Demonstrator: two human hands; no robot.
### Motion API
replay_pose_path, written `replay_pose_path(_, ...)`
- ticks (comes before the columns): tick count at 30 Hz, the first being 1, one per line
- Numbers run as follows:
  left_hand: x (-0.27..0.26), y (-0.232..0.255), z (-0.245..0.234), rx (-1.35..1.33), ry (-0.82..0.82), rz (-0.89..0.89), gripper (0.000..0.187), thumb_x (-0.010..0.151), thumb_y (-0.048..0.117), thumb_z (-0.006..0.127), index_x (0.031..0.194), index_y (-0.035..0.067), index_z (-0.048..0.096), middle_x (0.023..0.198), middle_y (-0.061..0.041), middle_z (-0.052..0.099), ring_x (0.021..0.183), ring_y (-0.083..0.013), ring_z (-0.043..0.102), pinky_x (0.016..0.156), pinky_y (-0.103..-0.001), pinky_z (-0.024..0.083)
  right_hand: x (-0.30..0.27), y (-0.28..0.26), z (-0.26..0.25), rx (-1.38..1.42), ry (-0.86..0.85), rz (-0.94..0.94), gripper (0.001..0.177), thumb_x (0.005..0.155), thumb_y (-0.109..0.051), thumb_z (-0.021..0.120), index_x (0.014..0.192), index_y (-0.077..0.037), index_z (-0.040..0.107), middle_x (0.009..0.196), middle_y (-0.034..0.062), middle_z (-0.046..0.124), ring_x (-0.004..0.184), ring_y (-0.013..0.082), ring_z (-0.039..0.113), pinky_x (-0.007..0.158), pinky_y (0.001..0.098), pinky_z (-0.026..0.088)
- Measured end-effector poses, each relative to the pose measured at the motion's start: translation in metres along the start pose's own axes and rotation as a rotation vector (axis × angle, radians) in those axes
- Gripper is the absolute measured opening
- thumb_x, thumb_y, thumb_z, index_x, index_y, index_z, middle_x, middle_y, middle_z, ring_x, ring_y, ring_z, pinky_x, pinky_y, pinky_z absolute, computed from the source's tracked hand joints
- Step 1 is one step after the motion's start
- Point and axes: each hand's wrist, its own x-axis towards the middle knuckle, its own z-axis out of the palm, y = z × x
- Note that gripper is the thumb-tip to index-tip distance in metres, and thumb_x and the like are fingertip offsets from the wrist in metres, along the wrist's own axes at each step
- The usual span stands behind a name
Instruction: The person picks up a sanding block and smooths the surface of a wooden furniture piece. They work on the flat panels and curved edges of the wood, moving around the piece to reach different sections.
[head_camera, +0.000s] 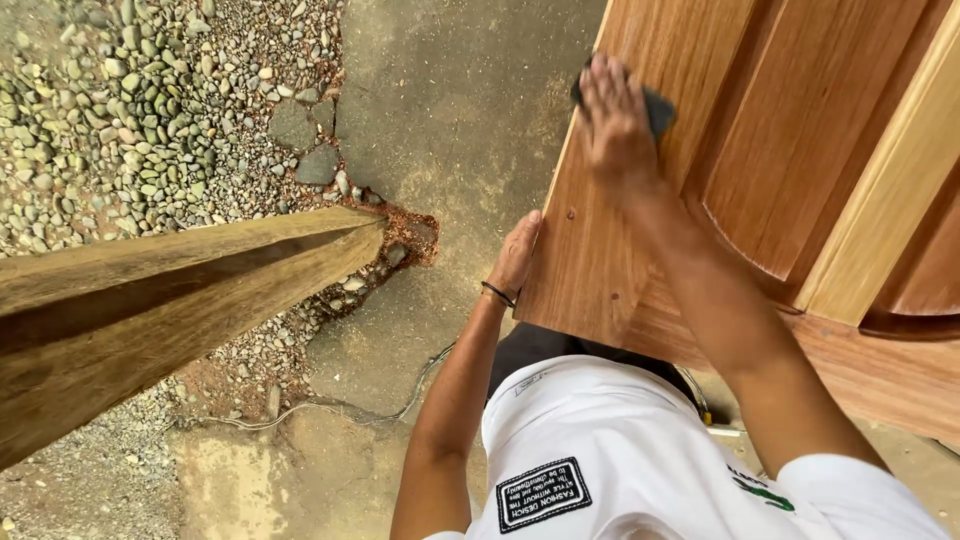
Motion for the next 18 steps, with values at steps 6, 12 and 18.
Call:
replay_pose_path(6, 0.011, 0.011, 0.013, 0.103, 0.088, 0.068, 0.051, 0.091, 0.046, 0.028, 0.116, 0.007, 0.050, 0.111, -0.016, 0.050, 0.107, -0.0272, 0.042, 0.096, -0.043, 0.028, -0.148, -0.006, 0.063, -0.193, 0.054, -0.254, 0.053, 0.082, -0.026, 0.042, 0.130, -0.004, 0.030, 0.137, 0.0121, 0.026, 0.126, 0.0264, 0.023, 0.104, 0.0375, 0.012)
replay_pose_path(12, 0.004, 0.051, 0.025, 0.492, 0.156, -0.122, 0.039, 0.084, 0.055, 0.031, 0.107, 0.030, 0.050, 0.091, -0.017, 0.060, 0.096, -0.0386, 0.051, 0.087, -0.045, 0.038, -0.038, 0.035, 0.016, -0.595, -0.003, -0.175, 0.046, 0.093, -0.030, 0.030, 0.132, -0.007, 0.032, 0.137, 0.0156, 0.027, 0.129, 0.0268, 0.019, 0.106, 0.0387, 0.011)
replay_pose_path(18, 0.001, 0.049, 0.024, 0.506, 0.165, -0.131, 0.043, 0.083, 0.057, 0.027, 0.110, 0.031, 0.048, 0.090, -0.018, 0.060, 0.095, -0.0390, 0.051, 0.087, -0.046, 0.038, 0.014, 0.073, 0.040, -0.185, 0.173, -0.112, 0.043, 0.096, -0.024, 0.037, 0.130, 0.002, 0.035, 0.134, 0.0198, 0.027, 0.122, 0.0336, 0.024, 0.098, 0.0437, 0.014)
